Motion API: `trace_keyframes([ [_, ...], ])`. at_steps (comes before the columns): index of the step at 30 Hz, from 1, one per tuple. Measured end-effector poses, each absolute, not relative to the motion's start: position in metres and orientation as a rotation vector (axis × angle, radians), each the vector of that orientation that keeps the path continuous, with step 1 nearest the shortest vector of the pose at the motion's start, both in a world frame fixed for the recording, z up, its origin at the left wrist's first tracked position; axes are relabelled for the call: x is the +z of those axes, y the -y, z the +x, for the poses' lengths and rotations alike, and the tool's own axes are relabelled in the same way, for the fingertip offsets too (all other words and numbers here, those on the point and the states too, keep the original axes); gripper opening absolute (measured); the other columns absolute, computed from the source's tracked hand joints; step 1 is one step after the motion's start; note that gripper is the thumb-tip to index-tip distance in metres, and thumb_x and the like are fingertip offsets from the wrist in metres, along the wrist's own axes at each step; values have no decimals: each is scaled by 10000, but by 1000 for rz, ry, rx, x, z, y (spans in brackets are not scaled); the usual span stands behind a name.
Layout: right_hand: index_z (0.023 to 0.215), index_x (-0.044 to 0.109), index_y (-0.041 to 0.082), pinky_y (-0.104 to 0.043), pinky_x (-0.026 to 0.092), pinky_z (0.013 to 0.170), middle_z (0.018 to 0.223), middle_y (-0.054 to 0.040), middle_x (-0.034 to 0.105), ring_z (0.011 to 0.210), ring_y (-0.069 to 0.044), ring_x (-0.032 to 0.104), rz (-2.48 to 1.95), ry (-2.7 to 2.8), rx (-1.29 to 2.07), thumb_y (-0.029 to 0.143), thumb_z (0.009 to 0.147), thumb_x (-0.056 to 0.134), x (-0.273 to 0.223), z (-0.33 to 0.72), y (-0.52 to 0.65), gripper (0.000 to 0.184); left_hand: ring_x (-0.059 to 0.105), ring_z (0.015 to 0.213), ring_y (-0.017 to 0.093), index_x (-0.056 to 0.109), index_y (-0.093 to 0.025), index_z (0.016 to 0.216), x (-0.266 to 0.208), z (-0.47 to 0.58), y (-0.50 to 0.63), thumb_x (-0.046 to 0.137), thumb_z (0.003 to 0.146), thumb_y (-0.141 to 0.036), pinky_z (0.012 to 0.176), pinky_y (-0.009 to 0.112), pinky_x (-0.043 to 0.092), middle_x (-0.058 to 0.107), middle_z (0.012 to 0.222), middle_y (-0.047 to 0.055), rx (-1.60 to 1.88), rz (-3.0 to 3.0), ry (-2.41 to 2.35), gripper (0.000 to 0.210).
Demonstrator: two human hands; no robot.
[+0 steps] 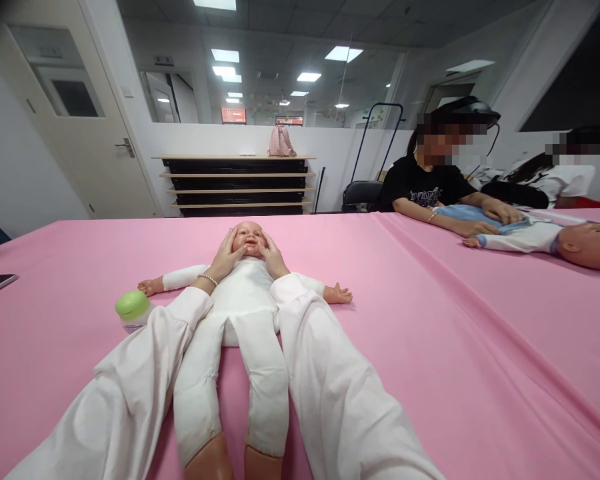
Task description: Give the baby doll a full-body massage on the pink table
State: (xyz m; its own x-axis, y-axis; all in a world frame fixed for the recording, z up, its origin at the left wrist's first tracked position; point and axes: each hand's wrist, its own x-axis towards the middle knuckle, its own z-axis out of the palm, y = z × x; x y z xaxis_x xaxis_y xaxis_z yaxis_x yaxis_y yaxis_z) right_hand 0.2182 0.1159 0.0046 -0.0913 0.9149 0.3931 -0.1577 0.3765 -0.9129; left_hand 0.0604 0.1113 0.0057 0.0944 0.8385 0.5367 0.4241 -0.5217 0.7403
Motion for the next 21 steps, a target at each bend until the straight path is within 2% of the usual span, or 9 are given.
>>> trace_keyframes([
  [3,1312,477,226,-384,313,1112,1408,-47,443,1309,-237,394,-803,1383,1010,446,642,724,6,219,-113,747,120,1419,264,291,-201,1438,8,61,-109,634,739,-498,1162,400,128,230,1517,92,1395,1989,-1254,833],
  [9,1331,460,202,-361,316,1106,1418,-70,427,1308,-237,396,-783,1393,1017,477,662,706,5,219,-114,764,128,1420,213,316,-201,1427,9,61,-111,441,884,-430,1166,378,86,241,1517,72,1381,1956,-1246,603],
  [15,1345,439,206,-368,324,1099,1416,-70,430,1310,-233,393,-807,1375,1038,494,686,679,5,219,-115,758,126,1420,239,292,-216,1439,10,61,-108,639,750,-449,1163,382,128,236,1518,72,1367,2011,-1278,806],
  [18,1351,433,191,-367,317,1103,1414,-81,431,1306,-236,397,-820,1421,982,470,648,724,5,220,-115,811,126,1420,226,321,-211,1428,9,61,-110,539,829,-454,1165,369,109,223,1523,66,1362,1958,-1274,683],
  [21,1347,437,189,-351,306,1110,1423,-82,420,1310,-221,395,-792,1426,981,505,681,688,2,219,-118,778,128,1421,194,347,-217,1414,9,61,-113,405,905,-432,1166,358,95,232,1521,54,1377,1920,-1250,556],
])
